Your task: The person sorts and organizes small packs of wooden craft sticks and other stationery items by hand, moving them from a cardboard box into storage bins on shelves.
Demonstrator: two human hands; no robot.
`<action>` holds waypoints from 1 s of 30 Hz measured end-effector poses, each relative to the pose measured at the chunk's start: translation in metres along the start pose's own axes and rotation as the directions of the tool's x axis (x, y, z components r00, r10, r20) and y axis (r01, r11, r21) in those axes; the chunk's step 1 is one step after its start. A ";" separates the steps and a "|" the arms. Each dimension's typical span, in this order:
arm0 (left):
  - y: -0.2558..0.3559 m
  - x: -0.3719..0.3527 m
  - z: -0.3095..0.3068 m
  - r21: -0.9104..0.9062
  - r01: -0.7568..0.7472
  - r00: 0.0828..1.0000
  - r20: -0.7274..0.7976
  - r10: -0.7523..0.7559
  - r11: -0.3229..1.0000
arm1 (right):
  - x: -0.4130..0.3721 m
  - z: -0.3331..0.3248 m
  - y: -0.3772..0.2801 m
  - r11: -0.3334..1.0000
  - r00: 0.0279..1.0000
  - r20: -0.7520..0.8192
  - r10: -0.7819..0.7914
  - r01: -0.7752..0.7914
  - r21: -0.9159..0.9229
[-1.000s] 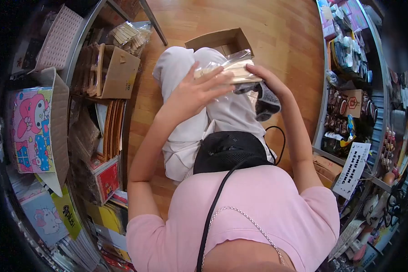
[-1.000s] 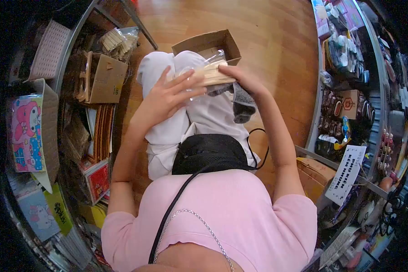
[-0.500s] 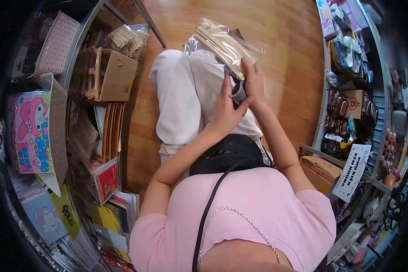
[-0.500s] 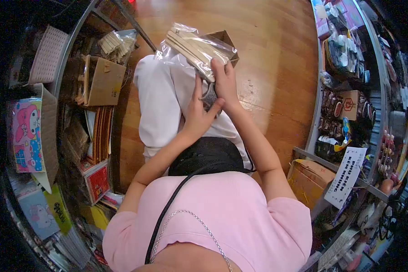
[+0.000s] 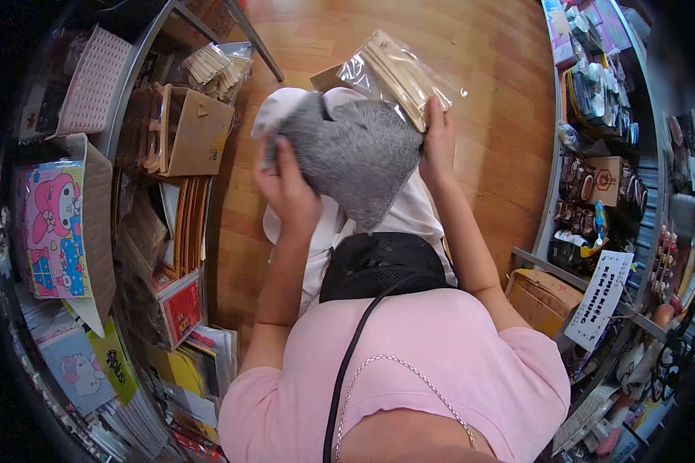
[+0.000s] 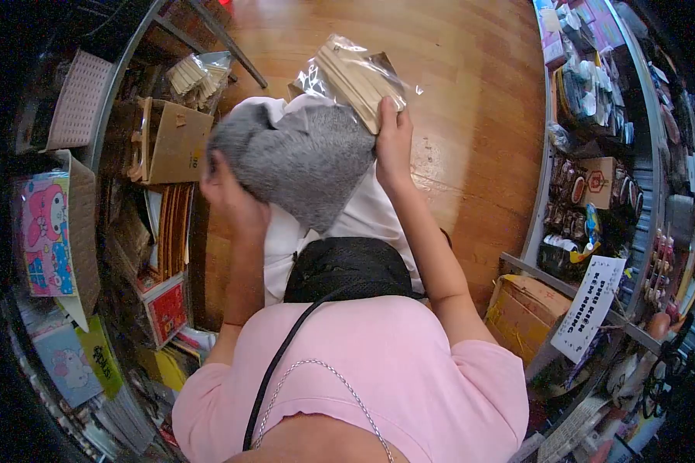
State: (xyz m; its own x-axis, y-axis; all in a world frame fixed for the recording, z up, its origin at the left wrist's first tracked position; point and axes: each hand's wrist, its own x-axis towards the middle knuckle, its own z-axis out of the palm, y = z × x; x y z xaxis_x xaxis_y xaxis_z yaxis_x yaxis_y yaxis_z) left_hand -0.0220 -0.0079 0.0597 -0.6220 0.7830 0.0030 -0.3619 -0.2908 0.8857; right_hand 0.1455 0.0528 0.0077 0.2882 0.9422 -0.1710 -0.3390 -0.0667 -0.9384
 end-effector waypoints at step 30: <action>-0.122 -0.004 0.021 0.508 -0.697 0.526 0.842 -0.121 0.506 | -0.031 -0.006 0.053 0.721 0.881 0.296 0.368 -0.472 0.507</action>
State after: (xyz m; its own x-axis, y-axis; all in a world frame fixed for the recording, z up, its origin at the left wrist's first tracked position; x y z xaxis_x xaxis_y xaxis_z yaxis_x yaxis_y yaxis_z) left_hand 0.0394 0.0365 -0.0387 0.3013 0.9098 0.2855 0.6035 -0.4137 0.6816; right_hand 0.1235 0.0177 -0.0388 -0.1362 0.9030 -0.4076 -0.8345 -0.3263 -0.4440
